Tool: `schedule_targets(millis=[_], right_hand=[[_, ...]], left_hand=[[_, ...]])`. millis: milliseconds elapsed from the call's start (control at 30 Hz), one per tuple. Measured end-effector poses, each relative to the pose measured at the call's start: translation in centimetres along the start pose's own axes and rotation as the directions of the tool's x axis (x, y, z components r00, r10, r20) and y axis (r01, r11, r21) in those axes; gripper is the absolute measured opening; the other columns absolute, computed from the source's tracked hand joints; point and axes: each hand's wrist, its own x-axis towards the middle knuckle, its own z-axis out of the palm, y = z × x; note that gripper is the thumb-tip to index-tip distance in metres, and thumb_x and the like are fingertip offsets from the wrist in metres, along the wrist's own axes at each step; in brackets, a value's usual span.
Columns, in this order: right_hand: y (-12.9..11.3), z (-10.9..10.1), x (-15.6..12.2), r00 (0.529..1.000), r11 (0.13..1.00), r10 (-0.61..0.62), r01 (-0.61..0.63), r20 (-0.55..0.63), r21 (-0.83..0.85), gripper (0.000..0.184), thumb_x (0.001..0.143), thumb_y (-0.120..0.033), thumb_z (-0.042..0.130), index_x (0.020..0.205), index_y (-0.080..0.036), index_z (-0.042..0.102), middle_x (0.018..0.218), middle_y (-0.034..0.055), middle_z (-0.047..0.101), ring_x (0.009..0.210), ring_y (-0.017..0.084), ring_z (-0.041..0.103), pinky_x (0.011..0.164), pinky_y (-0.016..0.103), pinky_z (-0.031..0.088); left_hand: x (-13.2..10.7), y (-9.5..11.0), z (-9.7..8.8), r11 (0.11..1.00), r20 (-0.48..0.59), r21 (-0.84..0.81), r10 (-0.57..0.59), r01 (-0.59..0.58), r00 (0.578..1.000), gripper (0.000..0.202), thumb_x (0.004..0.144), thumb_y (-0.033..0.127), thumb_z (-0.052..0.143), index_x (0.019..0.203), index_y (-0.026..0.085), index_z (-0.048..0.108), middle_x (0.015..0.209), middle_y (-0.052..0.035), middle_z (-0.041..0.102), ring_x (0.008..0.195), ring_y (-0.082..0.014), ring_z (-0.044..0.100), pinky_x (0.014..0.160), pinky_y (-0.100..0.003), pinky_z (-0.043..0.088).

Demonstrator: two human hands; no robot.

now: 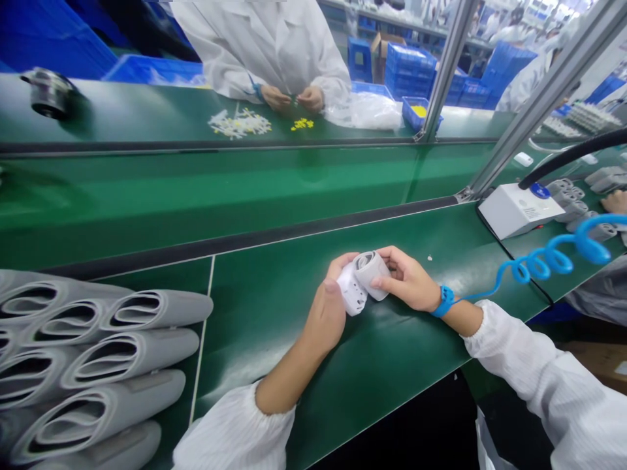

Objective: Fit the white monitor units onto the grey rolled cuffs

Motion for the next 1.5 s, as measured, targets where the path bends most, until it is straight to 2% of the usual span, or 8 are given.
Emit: schedule_targets(millis=[433,567,667,833,967,1100,1233,1500], right_hand=[[0.0,1.9,-1.0,0.989,0.978,-0.133,0.121,-0.06,-0.169,0.046,0.099,-0.05,0.083,0.132,-0.026,0.063,0.122,0.01,0.065,0.102,0.025,0.066,0.081,0.035,0.06],[0.3,1.5,-0.7,0.973,0.958,-0.227,0.214,-0.048,-0.19,0.05,0.1,-0.046,0.082,0.142,-0.027,0.061,0.135,0.0124,0.066,0.121,0.029,0.067,0.099,0.042,0.06],[0.5,0.9,-0.5,0.958,0.927,-0.284,0.264,-0.04,-0.268,0.05,0.101,-0.041,0.082,0.145,-0.029,0.062,0.138,0.0128,0.067,0.128,0.031,0.066,0.114,0.049,0.055],[0.2,0.1,-0.3,0.945,0.886,-0.326,0.313,0.021,-0.343,0.05,0.102,-0.039,0.081,0.149,-0.03,0.063,0.151,0.0148,0.064,0.145,0.035,0.059,0.123,0.057,0.051],[-0.4,-0.2,-0.4,0.919,0.833,-0.384,0.385,0.088,-0.397,0.048,0.103,-0.034,0.079,0.149,-0.031,0.065,0.153,0.0131,0.066,0.158,0.037,0.05,0.13,0.064,0.043],[-0.7,-0.6,-0.3,0.897,0.78,-0.417,0.436,0.147,-0.448,0.05,0.104,-0.03,0.077,0.152,-0.032,0.064,0.155,0.0114,0.067,0.164,0.038,0.044,0.133,0.068,0.038],[-0.6,-0.9,-0.3,0.883,0.757,-0.431,0.465,0.185,-0.459,0.055,0.104,-0.026,0.076,0.157,-0.034,0.061,0.157,0.0106,0.066,0.166,0.038,0.041,0.134,0.068,0.037],[-0.9,-0.8,-0.3,0.863,0.717,-0.443,0.503,0.242,-0.483,0.055,0.105,-0.023,0.074,0.157,-0.033,0.061,0.155,0.0108,0.068,0.166,0.037,0.041,0.134,0.069,0.038]], left_hand=[[-0.9,0.7,1.2,0.981,-0.147,0.194,0.056,-0.027,0.988,0.082,0.109,0.082,0.024,0.152,0.02,0.056,0.148,-0.0188,0.067,0.133,-0.0353,0.066,0.115,-0.053,0.051],[-0.7,0.3,0.8,0.955,-0.151,0.284,0.135,-0.087,0.979,0.078,0.111,0.076,0.032,0.163,0.021,0.049,0.158,-0.0203,0.055,0.145,-0.0357,0.057,0.121,-0.055,0.048],[-0.3,-0.1,0.6,0.95,-0.162,0.313,0.078,-0.024,0.984,0.075,0.111,0.071,0.044,0.169,0.024,0.046,0.15,-0.0181,0.059,0.137,-0.0345,0.062,0.114,-0.054,0.053],[0.3,-0.1,0.2,0.99,-0.163,0.138,0.001,0.021,0.987,0.057,0.11,0.051,0.058,0.162,0.027,0.058,0.14,-0.0131,0.07,0.124,-0.0299,0.071,0.103,-0.045,0.061],[0.8,0.0,0.3,0.993,-0.18,-0.072,-0.107,0.096,0.978,0.052,0.1,0.036,0.07,0.15,0.021,0.068,0.135,-0.014,0.075,0.114,-0.0284,0.077,0.094,-0.041,0.067],[1.2,0.5,0.1,0.964,-0.145,-0.197,-0.209,0.179,0.967,0.051,0.095,0.035,0.075,0.142,0.015,0.072,0.118,-0.0135,0.082,0.1,-0.0274,0.081,0.089,-0.041,0.068],[1.4,1.2,-0.3,0.955,-0.086,-0.217,-0.227,0.205,0.97,0.04,0.093,0.037,0.077,0.127,0.016,0.079,0.109,-0.0105,0.084,0.097,-0.0276,0.081,0.091,-0.04,0.067],[1.6,1.0,-0.8,0.936,0.007,-0.27,-0.231,0.225,0.973,0.039,0.09,0.033,0.077,0.126,0.018,0.08,0.119,-0.0107,0.084,0.103,-0.0277,0.081,0.093,-0.04,0.066]])
